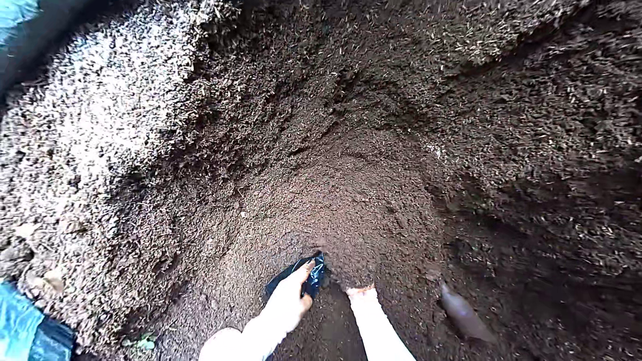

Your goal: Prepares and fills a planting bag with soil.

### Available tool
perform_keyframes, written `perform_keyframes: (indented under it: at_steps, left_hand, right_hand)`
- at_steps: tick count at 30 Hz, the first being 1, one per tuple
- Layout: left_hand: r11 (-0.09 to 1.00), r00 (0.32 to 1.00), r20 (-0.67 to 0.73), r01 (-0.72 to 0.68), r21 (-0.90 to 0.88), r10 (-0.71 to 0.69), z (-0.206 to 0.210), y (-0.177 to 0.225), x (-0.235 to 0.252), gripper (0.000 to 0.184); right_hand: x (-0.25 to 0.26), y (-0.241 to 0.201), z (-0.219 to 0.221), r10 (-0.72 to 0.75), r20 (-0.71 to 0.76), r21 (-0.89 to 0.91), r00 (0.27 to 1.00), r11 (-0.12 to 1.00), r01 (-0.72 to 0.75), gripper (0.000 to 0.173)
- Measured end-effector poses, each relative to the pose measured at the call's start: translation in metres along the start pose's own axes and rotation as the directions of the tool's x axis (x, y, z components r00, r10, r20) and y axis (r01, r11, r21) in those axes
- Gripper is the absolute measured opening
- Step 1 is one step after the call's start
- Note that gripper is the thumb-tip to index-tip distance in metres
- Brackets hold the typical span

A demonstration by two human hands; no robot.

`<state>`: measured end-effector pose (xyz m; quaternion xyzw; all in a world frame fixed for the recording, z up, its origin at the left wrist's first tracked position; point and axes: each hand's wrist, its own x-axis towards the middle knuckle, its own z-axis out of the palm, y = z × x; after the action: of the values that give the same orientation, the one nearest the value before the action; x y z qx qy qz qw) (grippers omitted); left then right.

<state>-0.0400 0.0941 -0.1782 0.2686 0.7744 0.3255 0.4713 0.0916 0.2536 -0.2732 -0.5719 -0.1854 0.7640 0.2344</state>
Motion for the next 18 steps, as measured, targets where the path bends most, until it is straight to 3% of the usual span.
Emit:
perform_keyframes:
  at_steps: [6, 9, 10, 12, 14, 16, 18]
  left_hand:
    - [0.999, 0.996, -0.075, -0.044, -0.031, 0.042, 0.003, 0.013, 0.006, 0.075]
    - [0.980, 0.957, -0.269, -0.148, -0.133, 0.108, 0.003, 0.025, -0.007, 0.067]
    - [0.969, 0.935, -0.324, -0.202, -0.140, 0.148, 0.000, 0.028, -0.011, 0.068]
    - [0.963, 0.912, -0.363, -0.244, -0.110, 0.190, -0.009, 0.028, -0.013, 0.073]
    - [0.980, 0.928, -0.348, -0.176, -0.094, 0.133, -0.019, 0.024, -0.014, 0.078]
    - [0.991, 0.945, -0.319, -0.103, -0.085, 0.071, -0.026, 0.020, -0.017, 0.080]
    - [0.995, 0.955, -0.294, -0.061, -0.075, 0.036, -0.031, 0.020, -0.020, 0.076]
  right_hand:
    - [-0.067, -0.037, 0.010, -0.003, 0.091, 0.000, 0.996, 1.000, 0.003, 0.051]
    - [-0.085, -0.043, 0.032, 0.038, 0.219, 0.027, 0.975, 0.999, -0.045, 0.054]
    - [-0.087, -0.044, 0.043, 0.074, 0.335, 0.019, 0.939, 0.996, -0.086, 0.061]
    - [-0.083, -0.045, 0.068, 0.137, 0.609, -0.062, 0.781, 0.990, -0.125, 0.070]
    - [-0.088, -0.044, 0.086, 0.078, 0.723, -0.143, 0.687, 0.989, 0.038, 0.062]
    - [-0.101, -0.048, 0.094, -0.037, 0.736, -0.270, 0.676, 0.900, 0.342, 0.059]
    - [-0.110, -0.051, 0.102, -0.054, 0.732, -0.382, 0.679, 0.793, 0.475, 0.059]
